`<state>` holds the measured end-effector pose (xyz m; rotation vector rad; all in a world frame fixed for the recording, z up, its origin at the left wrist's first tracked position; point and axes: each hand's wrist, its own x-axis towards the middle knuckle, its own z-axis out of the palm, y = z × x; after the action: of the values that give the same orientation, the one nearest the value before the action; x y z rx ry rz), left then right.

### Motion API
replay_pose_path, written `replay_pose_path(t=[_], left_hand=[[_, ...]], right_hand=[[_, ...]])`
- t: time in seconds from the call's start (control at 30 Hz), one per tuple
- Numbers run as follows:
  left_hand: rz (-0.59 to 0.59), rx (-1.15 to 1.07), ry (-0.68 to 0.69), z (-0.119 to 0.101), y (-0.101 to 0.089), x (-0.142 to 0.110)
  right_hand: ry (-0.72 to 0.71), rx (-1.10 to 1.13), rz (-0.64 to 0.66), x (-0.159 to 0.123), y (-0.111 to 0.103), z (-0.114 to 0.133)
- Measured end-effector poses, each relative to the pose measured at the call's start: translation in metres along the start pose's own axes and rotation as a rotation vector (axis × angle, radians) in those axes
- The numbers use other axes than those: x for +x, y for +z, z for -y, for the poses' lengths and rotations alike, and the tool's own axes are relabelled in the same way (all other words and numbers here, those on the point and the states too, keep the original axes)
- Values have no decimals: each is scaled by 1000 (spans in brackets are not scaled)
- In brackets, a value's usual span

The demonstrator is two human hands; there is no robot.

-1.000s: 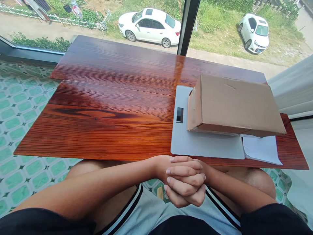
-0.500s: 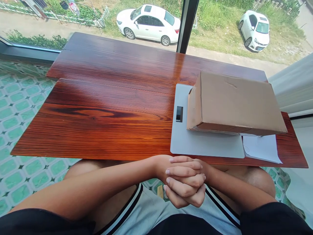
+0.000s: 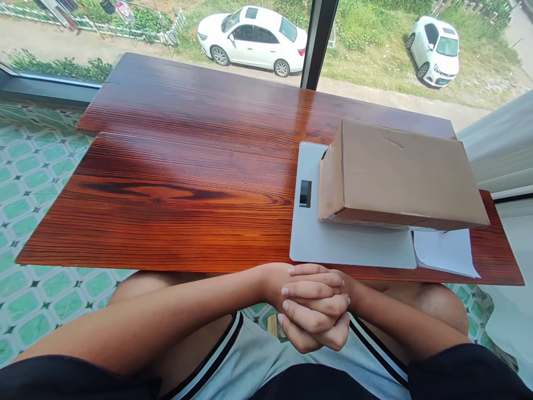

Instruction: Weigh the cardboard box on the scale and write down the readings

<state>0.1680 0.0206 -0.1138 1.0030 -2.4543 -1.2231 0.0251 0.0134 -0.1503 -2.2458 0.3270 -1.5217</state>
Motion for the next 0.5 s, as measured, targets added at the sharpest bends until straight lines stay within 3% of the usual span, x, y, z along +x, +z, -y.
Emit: replay_pose_path(t=[0.17, 0.5], left_hand=[[-43, 16, -82, -5, 2, -5], [-40, -22, -70, -6, 3, -7]], right_hand=[[-16, -7, 14, -3, 0, -6], [0, -8, -1, -5, 2, -8]])
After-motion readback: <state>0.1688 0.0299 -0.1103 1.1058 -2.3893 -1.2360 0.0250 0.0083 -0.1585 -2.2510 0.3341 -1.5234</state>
